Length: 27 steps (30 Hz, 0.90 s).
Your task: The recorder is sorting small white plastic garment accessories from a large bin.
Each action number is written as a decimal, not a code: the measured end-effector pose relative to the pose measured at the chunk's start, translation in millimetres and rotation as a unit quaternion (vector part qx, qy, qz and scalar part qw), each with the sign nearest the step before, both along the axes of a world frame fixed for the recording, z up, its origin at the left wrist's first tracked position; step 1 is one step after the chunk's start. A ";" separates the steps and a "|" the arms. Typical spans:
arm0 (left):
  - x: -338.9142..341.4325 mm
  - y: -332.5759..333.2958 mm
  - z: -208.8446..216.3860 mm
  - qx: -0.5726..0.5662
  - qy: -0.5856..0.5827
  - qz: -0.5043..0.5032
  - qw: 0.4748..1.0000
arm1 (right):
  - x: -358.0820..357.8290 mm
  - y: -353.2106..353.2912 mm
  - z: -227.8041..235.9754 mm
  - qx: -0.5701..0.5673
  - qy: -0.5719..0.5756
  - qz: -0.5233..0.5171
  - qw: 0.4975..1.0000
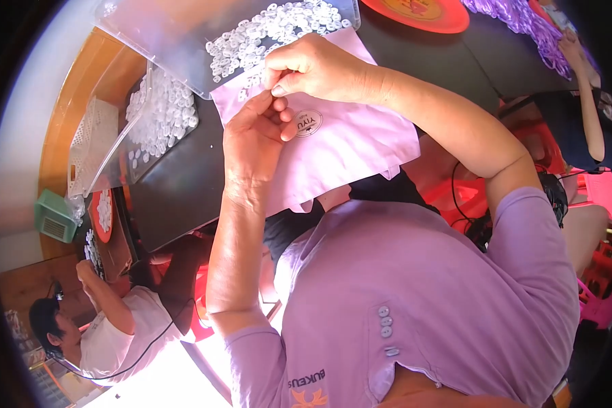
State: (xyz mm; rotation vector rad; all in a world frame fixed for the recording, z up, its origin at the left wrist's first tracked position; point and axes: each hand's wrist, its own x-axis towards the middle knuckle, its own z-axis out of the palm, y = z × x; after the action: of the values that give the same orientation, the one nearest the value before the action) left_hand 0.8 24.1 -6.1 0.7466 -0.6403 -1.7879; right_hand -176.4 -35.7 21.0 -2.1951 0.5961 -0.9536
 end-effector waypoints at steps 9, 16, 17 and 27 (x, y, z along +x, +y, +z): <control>5.8 6.1 9.5 -0.021 -0.113 0.057 0.992 | 6.8 -1.4 -9.0 0.099 -0.007 0.015 0.995; 3.2 7.0 11.8 -0.015 -0.134 0.081 0.988 | 5.7 2.6 -14.9 0.058 -0.053 0.014 0.997; 1.5 9.4 14.8 -0.014 -0.138 0.079 0.987 | 4.1 4.7 -14.8 0.069 -0.054 0.011 0.996; 28.3 -25.4 7.4 -0.205 -0.650 0.187 0.708 | 5.0 5.0 -20.4 0.051 -0.043 -0.026 0.997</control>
State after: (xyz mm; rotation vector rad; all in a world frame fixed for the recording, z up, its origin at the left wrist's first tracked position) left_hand 29.1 -1.3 1.3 1.6417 -1.5777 -0.4390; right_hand -171.4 -30.8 0.7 -2.0470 0.6511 -1.0163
